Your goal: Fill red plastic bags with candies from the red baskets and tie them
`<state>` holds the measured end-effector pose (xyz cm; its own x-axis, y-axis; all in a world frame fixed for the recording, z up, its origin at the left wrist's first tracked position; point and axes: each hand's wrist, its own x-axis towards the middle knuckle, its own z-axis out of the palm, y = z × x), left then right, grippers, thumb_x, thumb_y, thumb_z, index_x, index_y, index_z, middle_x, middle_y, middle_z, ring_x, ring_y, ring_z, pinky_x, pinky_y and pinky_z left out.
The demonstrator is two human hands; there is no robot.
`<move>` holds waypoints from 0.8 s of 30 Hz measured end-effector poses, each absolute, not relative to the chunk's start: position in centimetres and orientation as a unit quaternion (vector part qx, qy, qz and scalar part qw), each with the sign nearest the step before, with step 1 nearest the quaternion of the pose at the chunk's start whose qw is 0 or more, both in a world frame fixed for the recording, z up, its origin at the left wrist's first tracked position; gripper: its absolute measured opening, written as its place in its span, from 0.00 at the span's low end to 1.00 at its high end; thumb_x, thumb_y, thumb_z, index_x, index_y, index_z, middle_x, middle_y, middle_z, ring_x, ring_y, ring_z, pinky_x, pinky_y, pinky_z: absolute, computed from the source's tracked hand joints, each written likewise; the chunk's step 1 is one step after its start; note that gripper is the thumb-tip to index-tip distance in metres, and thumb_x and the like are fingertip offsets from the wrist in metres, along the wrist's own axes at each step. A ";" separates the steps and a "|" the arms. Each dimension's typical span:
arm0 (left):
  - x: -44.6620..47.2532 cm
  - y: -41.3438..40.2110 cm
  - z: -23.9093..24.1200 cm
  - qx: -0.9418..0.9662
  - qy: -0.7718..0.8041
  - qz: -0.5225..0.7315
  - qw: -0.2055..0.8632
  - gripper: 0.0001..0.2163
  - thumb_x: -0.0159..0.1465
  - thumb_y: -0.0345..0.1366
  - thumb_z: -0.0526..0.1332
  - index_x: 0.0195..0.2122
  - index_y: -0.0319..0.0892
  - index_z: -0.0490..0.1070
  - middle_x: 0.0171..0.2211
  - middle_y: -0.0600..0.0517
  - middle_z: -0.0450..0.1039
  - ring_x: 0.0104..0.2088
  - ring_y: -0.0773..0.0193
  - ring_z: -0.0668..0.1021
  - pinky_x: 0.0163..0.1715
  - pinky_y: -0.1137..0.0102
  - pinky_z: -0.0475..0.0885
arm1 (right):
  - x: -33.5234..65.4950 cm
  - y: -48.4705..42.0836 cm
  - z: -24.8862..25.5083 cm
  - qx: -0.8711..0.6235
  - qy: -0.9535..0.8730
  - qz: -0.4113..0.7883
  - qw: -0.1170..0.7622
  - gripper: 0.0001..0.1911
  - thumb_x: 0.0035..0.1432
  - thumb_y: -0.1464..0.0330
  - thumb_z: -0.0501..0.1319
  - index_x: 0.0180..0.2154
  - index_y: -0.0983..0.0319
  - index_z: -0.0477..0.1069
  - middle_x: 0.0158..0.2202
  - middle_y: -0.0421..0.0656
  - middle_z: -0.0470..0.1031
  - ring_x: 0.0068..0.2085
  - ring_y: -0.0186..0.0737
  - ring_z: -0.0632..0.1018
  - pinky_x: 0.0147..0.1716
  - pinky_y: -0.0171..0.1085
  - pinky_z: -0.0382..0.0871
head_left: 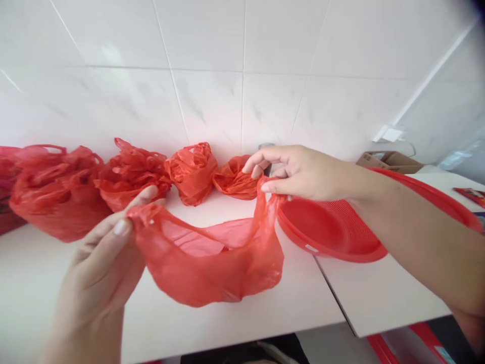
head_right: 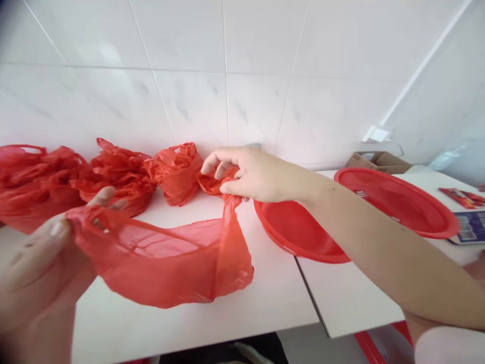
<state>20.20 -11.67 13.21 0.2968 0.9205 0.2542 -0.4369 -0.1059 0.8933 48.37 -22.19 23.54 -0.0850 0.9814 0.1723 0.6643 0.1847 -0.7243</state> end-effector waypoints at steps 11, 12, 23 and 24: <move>26.3 -10.1 16.2 0.796 0.236 0.139 0.540 0.14 0.59 0.41 0.64 0.45 0.45 0.73 0.31 0.53 0.71 0.29 0.65 0.73 0.25 0.73 0.71 | 41.3 -18.2 23.7 -0.449 -0.787 0.247 0.343 0.05 0.55 0.74 0.62 0.35 0.61 0.70 0.39 0.38 0.73 0.37 0.31 0.75 0.34 0.32 0.68; 26.7 -9.8 16.1 0.784 0.246 0.157 0.547 0.11 0.60 0.41 0.62 0.41 0.44 0.73 0.31 0.53 0.70 0.28 0.67 0.72 0.23 0.74 0.70 | 41.0 -18.0 23.2 -0.429 -0.788 0.246 0.366 0.05 0.56 0.74 0.61 0.36 0.61 0.69 0.41 0.38 0.73 0.37 0.31 0.75 0.36 0.33 0.69; 26.8 -8.0 14.9 0.693 0.277 0.210 0.631 0.15 0.63 0.50 0.57 0.29 0.43 0.63 0.22 0.59 0.58 0.20 0.72 0.65 0.20 0.77 0.63 | 43.5 -16.9 14.9 -0.548 -0.645 0.187 0.498 0.04 0.58 0.71 0.56 0.35 0.61 0.69 0.31 0.38 0.73 0.32 0.34 0.74 0.32 0.35 0.69; 26.8 -7.9 14.9 0.698 0.257 0.207 0.636 0.15 0.63 0.49 0.56 0.29 0.42 0.63 0.23 0.58 0.60 0.21 0.72 0.66 0.22 0.75 0.65 | 43.0 -17.6 15.1 -0.537 -0.648 0.176 0.510 0.04 0.58 0.71 0.56 0.35 0.60 0.70 0.32 0.38 0.74 0.33 0.33 0.74 0.33 0.35 0.69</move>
<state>26.83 -7.91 14.89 0.7818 0.6224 -0.0373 0.0950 -0.0598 0.9937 43.02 -17.59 15.06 0.0985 0.8762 0.4718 0.5165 0.3603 -0.7768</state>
